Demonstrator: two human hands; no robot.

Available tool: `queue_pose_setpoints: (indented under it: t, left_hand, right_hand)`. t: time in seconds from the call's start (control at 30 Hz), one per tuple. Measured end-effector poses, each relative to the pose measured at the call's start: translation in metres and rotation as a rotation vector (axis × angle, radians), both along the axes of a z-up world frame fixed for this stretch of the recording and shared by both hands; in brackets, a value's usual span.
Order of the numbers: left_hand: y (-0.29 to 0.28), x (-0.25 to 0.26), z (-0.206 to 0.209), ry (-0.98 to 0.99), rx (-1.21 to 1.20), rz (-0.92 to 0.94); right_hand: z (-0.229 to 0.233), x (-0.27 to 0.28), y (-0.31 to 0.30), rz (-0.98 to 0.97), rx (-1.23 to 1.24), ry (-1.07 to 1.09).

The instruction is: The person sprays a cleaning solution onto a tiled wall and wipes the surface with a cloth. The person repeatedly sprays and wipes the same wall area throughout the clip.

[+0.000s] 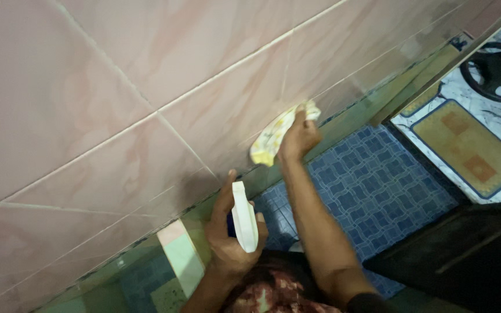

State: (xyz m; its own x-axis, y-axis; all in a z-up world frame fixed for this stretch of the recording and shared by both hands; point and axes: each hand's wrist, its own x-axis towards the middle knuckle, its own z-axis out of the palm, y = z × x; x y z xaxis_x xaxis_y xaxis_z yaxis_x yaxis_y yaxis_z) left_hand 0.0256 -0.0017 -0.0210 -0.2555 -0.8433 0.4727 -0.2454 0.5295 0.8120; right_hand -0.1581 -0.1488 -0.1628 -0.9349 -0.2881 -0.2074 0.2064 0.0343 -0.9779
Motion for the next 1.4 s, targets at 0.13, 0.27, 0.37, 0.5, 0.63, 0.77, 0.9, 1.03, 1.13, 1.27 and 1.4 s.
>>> queue_pose_setpoints:
  t: [0.13, 0.27, 0.37, 0.5, 0.63, 0.77, 0.9, 1.03, 1.13, 1.27, 1.4]
  left_hand:
    - [-0.001, 0.006, -0.005, -0.01, -0.004, 0.059]
    - [0.0, 0.021, -0.008, -0.109, -0.013, 0.133]
    - [0.001, 0.025, -0.01, -0.12, 0.087, 0.174]
    - [-0.001, 0.027, -0.005, -0.079, 0.011, 0.129]
    - [0.001, 0.028, -0.007, -0.049, -0.008, 0.116]
    - [0.008, 0.032, -0.011, -0.05, 0.044, 0.148]
    - [0.008, 0.03, -0.014, -0.007, 0.043, 0.13]
    - [0.007, 0.029, -0.01, -0.024, 0.028, 0.119]
    - [0.013, 0.032, -0.008, -0.037, 0.023, 0.13]
    - [0.017, 0.034, -0.004, -0.071, 0.024, 0.137]
    - [0.016, 0.032, -0.002, 0.02, 0.029, 0.073]
  right_hand:
    - [0.005, 0.012, -0.01, -0.074, -0.139, -0.056]
    - [-0.004, 0.095, 0.014, 0.044, -0.142, 0.328]
    - [-0.007, 0.137, 0.034, 0.197, -0.143, 0.411]
    - [-0.001, 0.12, 0.035, 0.258, -0.038, 0.447]
    - [0.001, 0.078, 0.016, 0.097, -0.197, 0.352]
    - [0.002, 0.09, 0.011, 0.053, -0.202, 0.012]
    - [-0.002, 0.141, 0.031, 0.183, 0.031, 0.377]
    - [-0.002, 0.119, 0.03, 0.166, -0.156, 0.469]
    - [-0.003, 0.076, 0.019, 0.146, 0.113, 0.157]
    - [-0.004, 0.07, 0.006, -0.017, -0.193, 0.053]
    - [-0.024, 0.122, 0.021, 0.147, -0.037, 0.279]
